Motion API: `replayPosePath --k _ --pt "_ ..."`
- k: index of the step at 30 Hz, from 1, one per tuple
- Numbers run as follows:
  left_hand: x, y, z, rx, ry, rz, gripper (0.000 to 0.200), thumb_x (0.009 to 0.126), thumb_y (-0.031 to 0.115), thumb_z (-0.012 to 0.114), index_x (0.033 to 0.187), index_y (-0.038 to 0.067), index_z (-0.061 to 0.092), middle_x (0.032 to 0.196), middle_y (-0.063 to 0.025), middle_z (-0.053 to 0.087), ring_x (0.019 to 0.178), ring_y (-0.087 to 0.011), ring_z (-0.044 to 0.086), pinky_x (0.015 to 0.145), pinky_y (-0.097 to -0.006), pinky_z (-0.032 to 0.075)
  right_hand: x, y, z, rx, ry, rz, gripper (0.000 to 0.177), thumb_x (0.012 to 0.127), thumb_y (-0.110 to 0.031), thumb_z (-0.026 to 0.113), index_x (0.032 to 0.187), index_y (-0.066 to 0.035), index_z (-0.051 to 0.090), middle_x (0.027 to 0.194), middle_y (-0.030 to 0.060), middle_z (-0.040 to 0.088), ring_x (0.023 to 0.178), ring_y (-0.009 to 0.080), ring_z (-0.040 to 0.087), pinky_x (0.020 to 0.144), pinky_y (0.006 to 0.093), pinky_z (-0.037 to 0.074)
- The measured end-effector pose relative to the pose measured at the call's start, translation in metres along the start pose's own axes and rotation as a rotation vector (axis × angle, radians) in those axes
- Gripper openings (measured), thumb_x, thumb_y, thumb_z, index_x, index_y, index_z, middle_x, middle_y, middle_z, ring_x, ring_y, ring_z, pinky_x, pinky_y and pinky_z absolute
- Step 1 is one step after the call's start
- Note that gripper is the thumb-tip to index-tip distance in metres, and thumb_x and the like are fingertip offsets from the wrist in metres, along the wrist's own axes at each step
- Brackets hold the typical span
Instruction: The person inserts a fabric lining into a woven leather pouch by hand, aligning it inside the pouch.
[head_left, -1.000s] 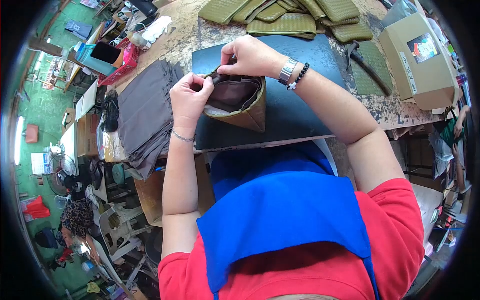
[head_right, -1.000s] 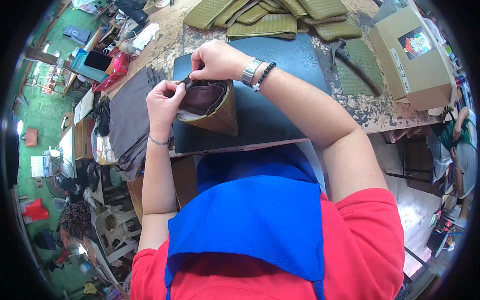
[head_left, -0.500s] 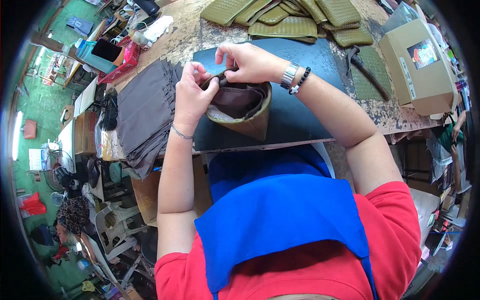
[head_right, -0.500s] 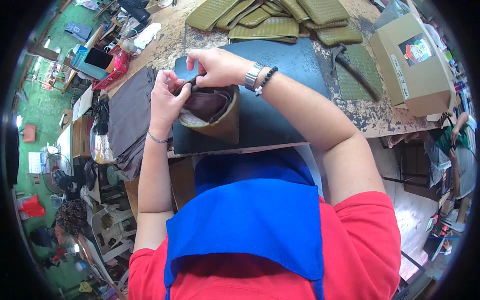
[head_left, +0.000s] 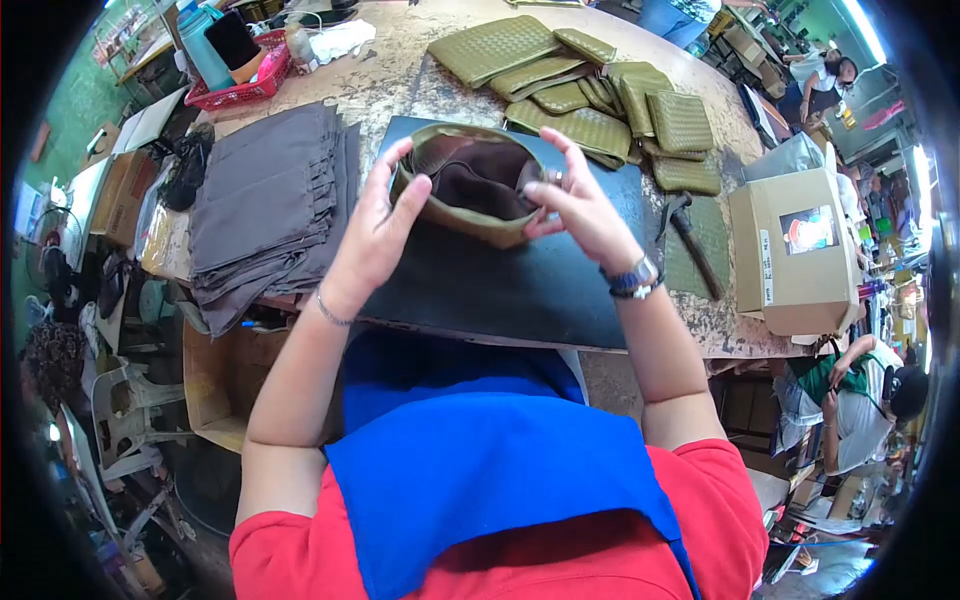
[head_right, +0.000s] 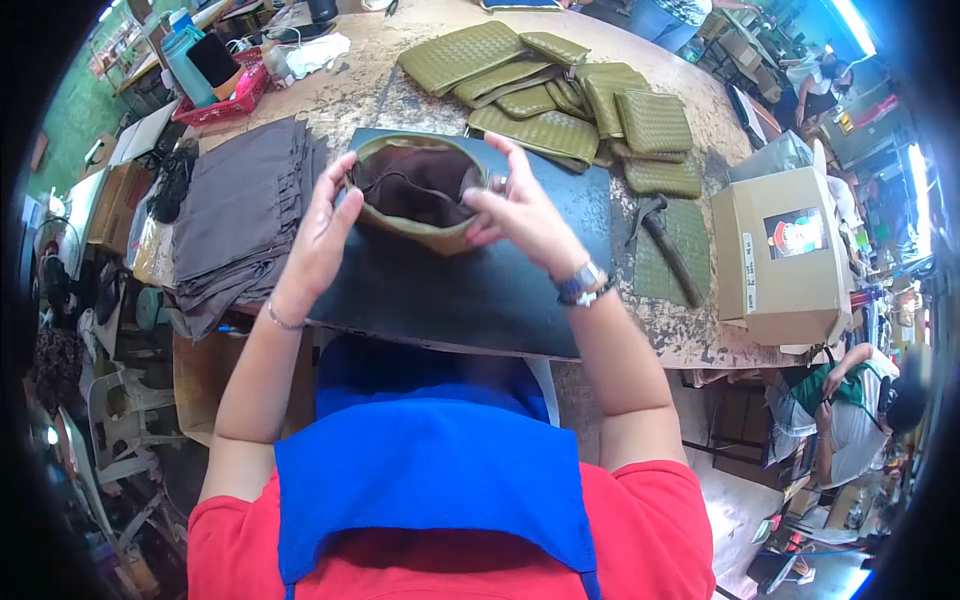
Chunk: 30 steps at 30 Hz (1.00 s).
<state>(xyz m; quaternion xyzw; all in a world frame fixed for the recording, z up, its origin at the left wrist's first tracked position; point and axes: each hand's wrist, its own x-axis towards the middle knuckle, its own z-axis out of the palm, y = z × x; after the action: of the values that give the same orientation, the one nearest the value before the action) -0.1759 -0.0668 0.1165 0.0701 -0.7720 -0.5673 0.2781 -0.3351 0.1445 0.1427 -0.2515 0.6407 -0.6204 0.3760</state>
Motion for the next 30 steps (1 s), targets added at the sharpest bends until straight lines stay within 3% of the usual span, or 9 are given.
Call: replayPosePath --k 6,10,11,14,20,21,24,25,30 --pt "-0.010 0.006 0.006 -0.002 -0.133 -0.011 0.051 0.101 0.023 0.054 0.143 -0.001 0.040 0.141 -0.0169 0.048 0.134 -0.0243 0.043 0.113 -0.0338 0.029 -0.062 0.001 0.049 0.072 -0.021 0.001 0.097 0.091 -0.009 0.069 0.153 -0.014 -0.004 0.095 0.0090 0.061 0.072 0.0144 0.066 0.063 0.0261 0.057" --pt "-0.007 0.001 -0.003 0.007 -0.278 -0.034 0.048 0.101 0.020 0.052 0.143 -0.001 0.041 0.140 -0.0163 0.049 0.133 -0.0236 0.044 0.113 -0.0336 0.030 -0.075 -0.028 0.047 -0.871 0.015 -0.169 0.068 0.087 -0.024 0.074 0.143 -0.009 0.040 0.079 0.0059 0.058 0.057 0.0138 0.057 0.054 0.0288 0.048" --pt "-0.007 0.006 -0.003 -0.026 -0.271 -0.052 0.050 0.100 0.022 0.055 0.143 -0.001 0.042 0.139 -0.0170 0.050 0.131 -0.0250 0.046 0.111 -0.0340 0.033 -0.072 -0.030 0.049 -0.926 0.121 -0.356 0.054 0.083 -0.029 0.076 0.129 -0.009 0.057 0.080 0.0071 0.057 0.059 0.0182 0.057 0.056 0.0338 0.046" --pt "-0.011 0.002 0.004 -0.112 -0.182 -0.050 0.056 0.095 0.019 0.064 0.142 -0.001 0.042 0.140 -0.0179 0.050 0.130 -0.0265 0.048 0.110 -0.0355 0.036 -0.026 -0.029 0.045 -1.027 0.135 -0.963 0.046 0.078 -0.011 0.076 0.121 -0.007 0.061 0.090 0.0089 0.063 0.080 0.0229 0.063 0.072 0.0336 0.051" --pt "-0.014 0.027 -0.013 0.491 -0.058 0.462 0.052 0.075 0.013 0.083 0.118 0.006 0.055 0.116 -0.0123 0.060 0.100 -0.0250 0.060 0.098 -0.0344 0.042 0.022 -0.005 0.057 -0.715 -0.104 -0.723 0.033 0.078 -0.004 0.066 0.110 -0.005 0.060 0.088 0.0123 0.064 0.081 0.0294 0.065 0.075 0.0392 0.053" --pt "-0.017 0.030 -0.015 0.559 -0.056 0.539 0.041 0.072 0.013 0.083 0.103 0.007 0.057 0.093 -0.0080 0.062 0.080 -0.0235 0.059 0.084 -0.0370 0.045 0.016 -0.007 0.058 -0.652 -0.043 -0.584 0.026 0.077 -0.003 0.064 0.103 -0.003 0.063 0.083 0.0131 0.064 0.078 0.0293 0.065 0.072 0.0381 0.053" --pt "-0.028 0.036 -0.022 0.624 -0.172 0.355 0.036 0.074 0.013 0.083 0.099 0.007 0.059 0.084 -0.0040 0.063 0.076 -0.0206 0.060 0.075 -0.0362 0.045 0.010 -0.006 0.050 -0.660 0.035 -0.470 0.017 0.077 -0.005 0.065 0.093 -0.003 0.065 0.081 0.0131 0.063 0.076 0.0294 0.064 0.069 0.0369 0.052" --pt "-0.029 0.036 -0.021 0.630 -0.141 0.351 0.031 0.077 0.017 0.081 0.096 0.008 0.059 0.076 -0.0017 0.061 0.071 -0.0190 0.058 0.068 -0.0339 0.043 0.008 -0.004 0.050 -0.625 0.016 -0.468 0.009 0.079 -0.005 0.067 0.087 -0.001 0.066 0.078 0.0064 0.059 0.070 0.0150 0.057 0.064 0.0287 0.048" --pt "-0.032 0.048 0.000 0.662 0.044 0.223 0.035 0.081 0.034 0.077 0.093 0.009 0.057 0.077 -0.0032 0.059 0.067 -0.0206 0.058 0.069 -0.0358 0.042 0.001 -0.002 0.047 -0.677 -0.104 -0.649 0.013 0.079 -0.006 0.073 0.082 -0.002 0.061 0.083 0.0056 0.063 0.078 0.0156 0.060 0.073 0.0289 0.049"
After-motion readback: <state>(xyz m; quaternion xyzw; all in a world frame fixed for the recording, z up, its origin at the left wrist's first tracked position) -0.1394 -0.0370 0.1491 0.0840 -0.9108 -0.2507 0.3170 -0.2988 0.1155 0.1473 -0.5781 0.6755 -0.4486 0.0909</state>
